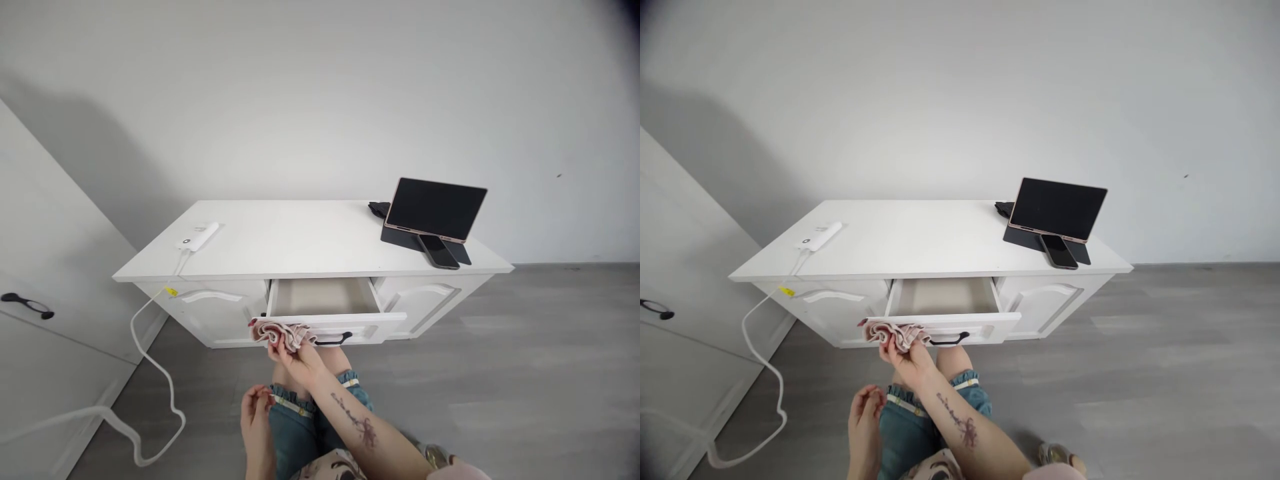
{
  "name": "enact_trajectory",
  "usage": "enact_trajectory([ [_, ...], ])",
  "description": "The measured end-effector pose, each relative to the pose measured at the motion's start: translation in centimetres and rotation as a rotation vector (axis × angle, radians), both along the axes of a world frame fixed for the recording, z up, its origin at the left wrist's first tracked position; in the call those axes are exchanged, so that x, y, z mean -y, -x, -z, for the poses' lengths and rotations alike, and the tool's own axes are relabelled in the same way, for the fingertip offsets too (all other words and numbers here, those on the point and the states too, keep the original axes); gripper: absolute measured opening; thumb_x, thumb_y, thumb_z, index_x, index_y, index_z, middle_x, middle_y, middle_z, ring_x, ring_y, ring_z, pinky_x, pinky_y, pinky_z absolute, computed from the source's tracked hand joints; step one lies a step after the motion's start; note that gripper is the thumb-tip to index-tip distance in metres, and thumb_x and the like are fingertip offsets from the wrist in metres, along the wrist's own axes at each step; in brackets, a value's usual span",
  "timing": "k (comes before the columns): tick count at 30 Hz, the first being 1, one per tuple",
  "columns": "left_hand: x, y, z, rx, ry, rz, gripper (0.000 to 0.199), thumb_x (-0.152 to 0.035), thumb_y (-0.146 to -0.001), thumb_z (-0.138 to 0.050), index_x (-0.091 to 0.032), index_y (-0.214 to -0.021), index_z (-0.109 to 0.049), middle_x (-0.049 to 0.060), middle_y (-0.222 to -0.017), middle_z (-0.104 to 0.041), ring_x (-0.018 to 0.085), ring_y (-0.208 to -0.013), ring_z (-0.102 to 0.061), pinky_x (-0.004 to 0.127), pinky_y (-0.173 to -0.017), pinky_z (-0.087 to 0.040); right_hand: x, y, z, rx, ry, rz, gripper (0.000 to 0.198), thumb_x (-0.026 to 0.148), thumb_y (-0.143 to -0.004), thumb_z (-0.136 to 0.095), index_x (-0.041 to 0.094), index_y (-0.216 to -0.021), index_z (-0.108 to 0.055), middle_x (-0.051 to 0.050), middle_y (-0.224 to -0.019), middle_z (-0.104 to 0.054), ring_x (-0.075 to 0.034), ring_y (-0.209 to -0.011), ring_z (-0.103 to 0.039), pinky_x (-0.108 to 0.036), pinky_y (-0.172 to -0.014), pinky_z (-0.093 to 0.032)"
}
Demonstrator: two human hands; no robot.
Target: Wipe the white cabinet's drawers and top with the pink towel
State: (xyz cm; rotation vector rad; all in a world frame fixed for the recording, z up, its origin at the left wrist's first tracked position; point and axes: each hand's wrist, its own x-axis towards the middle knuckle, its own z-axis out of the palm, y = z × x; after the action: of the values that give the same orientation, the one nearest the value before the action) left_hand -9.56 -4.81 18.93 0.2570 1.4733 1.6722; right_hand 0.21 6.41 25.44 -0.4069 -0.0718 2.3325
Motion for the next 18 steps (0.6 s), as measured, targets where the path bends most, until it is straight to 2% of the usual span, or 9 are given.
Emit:
enact_trajectory([
  [3, -1.1, -0.8, -0.1, 0.129, 0.042, 0.166, 0.020, -0.028, -0.062, -0.078, -0.019, -0.075, -0.066, 0.001, -0.077, -0.069, 0.018, -0.076, -0.064, 0.030, -0.076, -0.051, 0.2, -3.0, -1.4, -0.036, 0.025, 0.041, 0.011, 0.012, -0.089, -0.053, 0.015, -0.090, -0.062, -0.005, -0.099, -0.068, -0.009, -0.093, -0.062, -0.016, -0.068, -0.057],
  [6, -3.5, -2.5, -1.0, 0.349, 0.060, 0.398, 0.017, -0.020, -0.065, -0.075, -0.016, -0.081, -0.071, 0.011, -0.093, -0.073, 0.025, -0.090, -0.068, 0.037, -0.088, -0.051, 0.5, -6.2, -1.9, -0.079, 0.137, 0.094, 0.014, 0.010, -0.090, -0.050, 0.014, -0.097, -0.061, -0.006, -0.100, -0.065, -0.009, -0.097, -0.060, -0.012, -0.066, -0.056],
  [8, -5.5, -4.0, -1.9, 0.482, 0.039, 0.521, 0.018, -0.013, -0.067, -0.070, -0.017, -0.085, -0.072, 0.012, -0.099, -0.073, 0.025, -0.094, -0.068, 0.038, -0.090, -0.051, 0.7, -8.3, -2.0, -0.129, 0.231, 0.118, 0.015, 0.013, -0.091, -0.050, 0.012, -0.102, -0.059, -0.008, -0.106, -0.062, -0.009, -0.102, -0.059, -0.011, -0.067, -0.056],
  [10, -7.4, -5.5, -2.7, 0.565, 0.008, 0.612, 0.019, -0.007, -0.068, -0.065, -0.017, -0.083, -0.072, 0.010, -0.096, -0.074, 0.022, -0.092, -0.068, 0.038, -0.093, -0.051, 0.8, -10.3, -2.0, -0.153, 0.298, 0.150, 0.016, 0.015, -0.092, -0.049, 0.012, -0.104, -0.058, -0.009, -0.110, -0.060, -0.009, -0.105, -0.058, -0.011, -0.067, -0.056],
  [12, -8.9, -6.6, -3.3, 0.605, -0.005, 0.643, 0.018, -0.004, -0.069, -0.062, -0.017, -0.078, -0.071, 0.008, -0.088, -0.075, 0.020, -0.086, -0.069, 0.038, -0.095, -0.050, 0.8, -12.5, -1.9, -0.146, 0.324, 0.193, 0.014, 0.014, -0.091, -0.049, 0.013, -0.102, -0.058, -0.009, -0.110, -0.059, -0.009, -0.105, -0.058, -0.011, -0.067, -0.056],
  [15, -9.9, -7.6, -3.7, 0.631, 0.001, 0.613, 0.014, -0.003, -0.071, -0.063, -0.016, -0.072, -0.069, 0.008, -0.084, -0.075, 0.021, -0.086, -0.070, 0.040, -0.099, -0.047, 0.5, -16.0, -1.3, -0.139, 0.305, 0.272, 0.013, 0.011, -0.087, -0.054, 0.013, -0.099, -0.059, -0.008, -0.109, -0.057, -0.008, -0.104, -0.058, -0.009, -0.069, -0.055],
  [18, -10.1, -7.9, -3.4, 0.624, 0.011, 0.549, 0.014, -0.004, -0.071, -0.069, -0.017, -0.066, -0.066, 0.006, -0.084, -0.075, 0.023, -0.089, -0.070, 0.044, -0.103, -0.044, 0.2, -19.5, -0.5, -0.079, 0.174, 0.294, 0.018, 0.010, -0.082, -0.061, 0.013, -0.099, -0.060, -0.008, -0.109, -0.057, -0.007, -0.102, -0.058, -0.009, -0.071, -0.054],
])
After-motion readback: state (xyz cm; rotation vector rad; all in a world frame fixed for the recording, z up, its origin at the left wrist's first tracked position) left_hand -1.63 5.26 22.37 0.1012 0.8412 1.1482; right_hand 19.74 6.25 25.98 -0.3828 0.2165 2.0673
